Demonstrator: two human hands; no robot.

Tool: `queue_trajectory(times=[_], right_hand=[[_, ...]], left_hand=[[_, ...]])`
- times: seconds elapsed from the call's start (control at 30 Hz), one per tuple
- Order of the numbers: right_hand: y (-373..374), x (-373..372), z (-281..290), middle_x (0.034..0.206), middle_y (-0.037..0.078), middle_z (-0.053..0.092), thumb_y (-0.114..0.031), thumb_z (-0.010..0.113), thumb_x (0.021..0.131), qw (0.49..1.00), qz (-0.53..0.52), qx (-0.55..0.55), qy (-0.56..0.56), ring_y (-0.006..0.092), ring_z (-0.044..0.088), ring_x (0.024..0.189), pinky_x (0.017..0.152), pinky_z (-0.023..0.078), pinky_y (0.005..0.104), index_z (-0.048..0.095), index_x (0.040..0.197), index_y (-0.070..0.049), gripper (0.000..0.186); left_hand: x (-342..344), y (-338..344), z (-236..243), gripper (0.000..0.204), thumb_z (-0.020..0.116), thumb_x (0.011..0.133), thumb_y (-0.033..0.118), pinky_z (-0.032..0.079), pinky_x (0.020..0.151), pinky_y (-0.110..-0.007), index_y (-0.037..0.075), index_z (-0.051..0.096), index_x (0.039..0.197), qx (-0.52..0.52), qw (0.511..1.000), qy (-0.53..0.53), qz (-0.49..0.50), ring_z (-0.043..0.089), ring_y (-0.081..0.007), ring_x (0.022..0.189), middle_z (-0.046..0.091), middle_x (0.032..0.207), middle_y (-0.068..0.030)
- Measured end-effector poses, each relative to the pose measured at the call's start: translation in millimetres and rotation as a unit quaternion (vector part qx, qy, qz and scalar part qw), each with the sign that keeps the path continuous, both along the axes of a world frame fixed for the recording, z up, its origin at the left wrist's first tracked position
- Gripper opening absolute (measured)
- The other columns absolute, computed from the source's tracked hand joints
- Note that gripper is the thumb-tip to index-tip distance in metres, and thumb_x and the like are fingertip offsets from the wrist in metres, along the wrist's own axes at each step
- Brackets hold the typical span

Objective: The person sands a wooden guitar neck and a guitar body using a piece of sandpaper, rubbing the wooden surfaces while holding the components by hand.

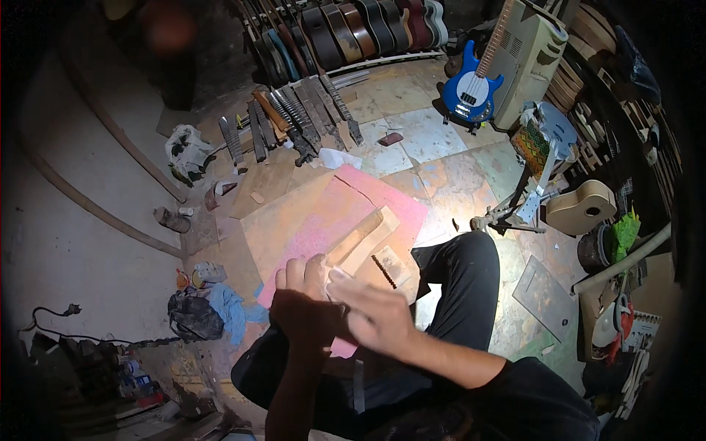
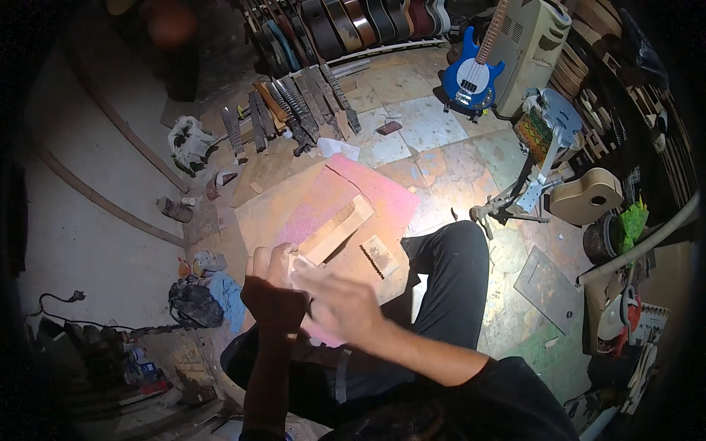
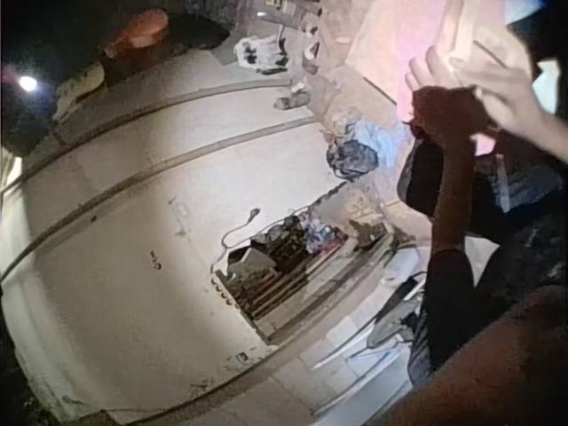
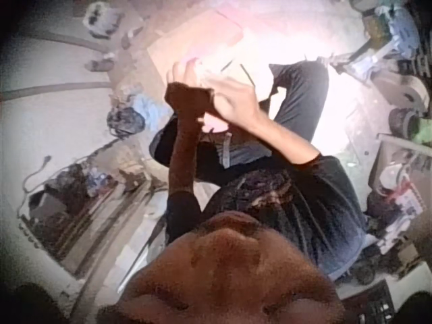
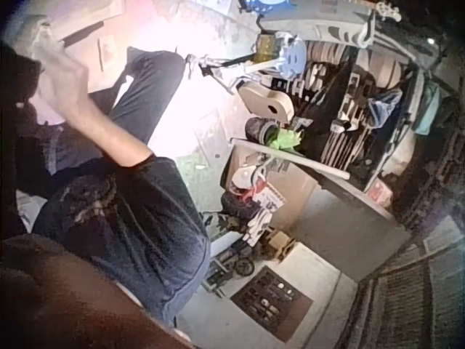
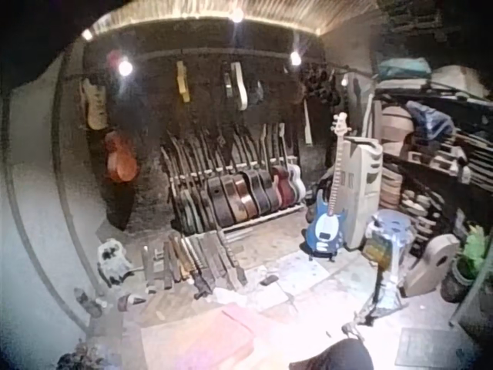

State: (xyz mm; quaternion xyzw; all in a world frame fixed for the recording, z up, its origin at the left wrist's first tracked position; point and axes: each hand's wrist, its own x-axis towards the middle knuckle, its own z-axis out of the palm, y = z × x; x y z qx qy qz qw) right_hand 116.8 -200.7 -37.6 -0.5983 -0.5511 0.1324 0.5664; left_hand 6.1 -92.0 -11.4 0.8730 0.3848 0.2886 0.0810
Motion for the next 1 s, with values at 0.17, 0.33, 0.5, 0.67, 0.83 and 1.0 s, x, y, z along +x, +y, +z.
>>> queue_trajectory(times=[0.17, 0.33, 0.5, 0.67, 0.83, 1.0], right_hand=[[18, 27, -29, 0.137, 0.024, 0.072, -0.002, 0.065, 0.088, 0.992, -0.106, -0.057, 0.038, 0.036, 0.074, 0.122, 0.105, 0.059, 0.0401, 0.072, 0.136, -0.001, 0.049], [3, 23, -15, 0.147, 0.022, 0.066, -0.004, 0.068, 0.088, 0.996, -0.04, -0.085, 0.003, 0.0361, 0.068, 0.132, 0.11, 0.056, 0.0407, 0.068, 0.142, -0.003, 0.054], [25, 53, -29, 0.146, 0.022, 0.067, -0.001, 0.069, 0.09, 0.994, -0.065, -0.089, -0.014, 0.037, 0.067, 0.132, 0.11, 0.055, 0.0411, 0.067, 0.143, -0.001, 0.053], [21, 57, -34, 0.147, 0.022, 0.066, 0.002, 0.07, 0.087, 0.996, -0.038, -0.078, -0.009, 0.0373, 0.067, 0.132, 0.11, 0.055, 0.0402, 0.067, 0.143, -0.002, 0.057], [27, 21, -15, 0.143, 0.021, 0.069, 0.003, 0.069, 0.085, 0.995, -0.053, -0.079, 0.018, 0.037, 0.068, 0.13, 0.107, 0.057, 0.0401, 0.069, 0.141, -0.004, 0.056], [29, 56, -38, 0.146, 0.021, 0.067, 0.001, 0.068, 0.083, 0.994, -0.071, -0.068, -0.041, 0.0363, 0.07, 0.127, 0.106, 0.058, 0.0403, 0.068, 0.144, -0.005, 0.061]], left_hand=[[4, 5, 1, 0.033, 0.077, 0.08, 0.018, 0.053, 0.075, -0.051, 0.012, 0.073, 0.112, -0.006, 1.0, -0.014, -0.012, 0.064, -0.0431, 0.092, 0.062, 0.096, -0.0145], [-1, 8, 6, 0.042, 0.087, 0.076, 0.03, 0.053, 0.075, -0.05, 0.01, 0.074, 0.11, -0.027, 0.999, -0.013, 0.01, 0.065, -0.0419, 0.091, 0.064, 0.097, -0.0145], [6, 13, 4, 0.042, 0.09, 0.075, 0.033, 0.054, 0.075, -0.049, 0.01, 0.076, 0.107, -0.012, 1.0, -0.019, -0.011, 0.067, -0.0394, 0.09, 0.066, 0.097, -0.0132], [1, 21, 8, 0.042, 0.091, 0.074, 0.035, 0.055, 0.073, -0.049, 0.01, 0.076, 0.105, -0.016, 1.0, -0.019, -0.005, 0.068, -0.0378, 0.091, 0.067, 0.097, -0.0114], [3, 18, 9, 0.041, 0.092, 0.073, 0.035, 0.055, 0.072, -0.049, 0.012, 0.076, 0.103, -0.016, 0.999, 0.015, 0.027, 0.068, -0.0383, 0.09, 0.067, 0.098, -0.0106], [6, 19, 0, 0.038, 0.089, 0.074, 0.029, 0.054, 0.071, -0.05, 0.013, 0.074, 0.104, 0.014, 1.0, 0.009, 0.004, 0.067, -0.04, 0.089, 0.065, 0.096, -0.0109]])
